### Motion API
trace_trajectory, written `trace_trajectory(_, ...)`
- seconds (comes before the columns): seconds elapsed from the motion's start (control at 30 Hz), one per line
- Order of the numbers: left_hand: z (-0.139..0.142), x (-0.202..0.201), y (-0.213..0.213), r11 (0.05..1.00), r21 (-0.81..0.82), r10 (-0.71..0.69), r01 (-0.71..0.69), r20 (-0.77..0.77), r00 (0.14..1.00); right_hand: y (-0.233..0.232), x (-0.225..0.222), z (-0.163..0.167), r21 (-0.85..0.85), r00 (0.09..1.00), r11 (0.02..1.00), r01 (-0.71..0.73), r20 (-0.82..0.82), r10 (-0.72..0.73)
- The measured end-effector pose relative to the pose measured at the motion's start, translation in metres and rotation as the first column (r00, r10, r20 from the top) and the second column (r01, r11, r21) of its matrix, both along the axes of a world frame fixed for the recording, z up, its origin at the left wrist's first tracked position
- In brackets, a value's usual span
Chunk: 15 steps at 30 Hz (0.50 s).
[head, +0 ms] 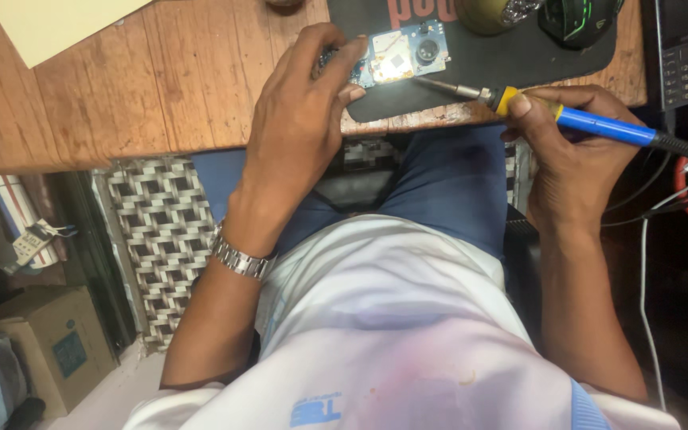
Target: The person solders a phone motherboard resting on a work mat, holding a soldering iron in one hand and a spool of solder wire in the other. They reposition the board, apply solder to points on the board, and steady the board with their hand between soldering passes.
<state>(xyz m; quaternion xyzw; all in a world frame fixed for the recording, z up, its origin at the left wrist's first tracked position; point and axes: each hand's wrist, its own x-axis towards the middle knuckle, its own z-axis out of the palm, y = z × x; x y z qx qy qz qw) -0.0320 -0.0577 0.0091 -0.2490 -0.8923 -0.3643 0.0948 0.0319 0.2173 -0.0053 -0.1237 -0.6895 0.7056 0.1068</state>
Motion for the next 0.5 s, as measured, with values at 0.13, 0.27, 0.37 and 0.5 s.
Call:
trace_trajectory(0.13, -0.0024, -0.001, 0.0014, 1.0, -0.005, 0.004, -0.004, -0.009, 1.0, -0.0007, -0.0001, 0.0008, -0.014, 1.0, 1.0, -0.008, -0.006, 0.008)
trace_trajectory(0.27, -0.0024, -0.0001, 0.0008, 1.0, -0.004, 0.006, -0.006, 0.005, 1.0, -0.0002, 0.0001, 0.0004, -0.02, 1.0, 1.0, -0.004, 0.005, 0.004)
trace_trajectory(0.37, -0.0022, -0.0003, 0.0009, 1.0, 0.012, -0.001, 0.001, -0.002, 1.0, 0.0007, 0.0005, -0.0003, -0.013, 1.0, 1.0, -0.012, -0.007, 0.012)
trace_trajectory(0.5, -0.0021, 0.0001, 0.0009, 1.0, -0.015, 0.008, -0.008, -0.006, 1.0, 0.0018, 0.0005, -0.0022, -0.003, 1.0, 1.0, -0.009, -0.007, 0.009)
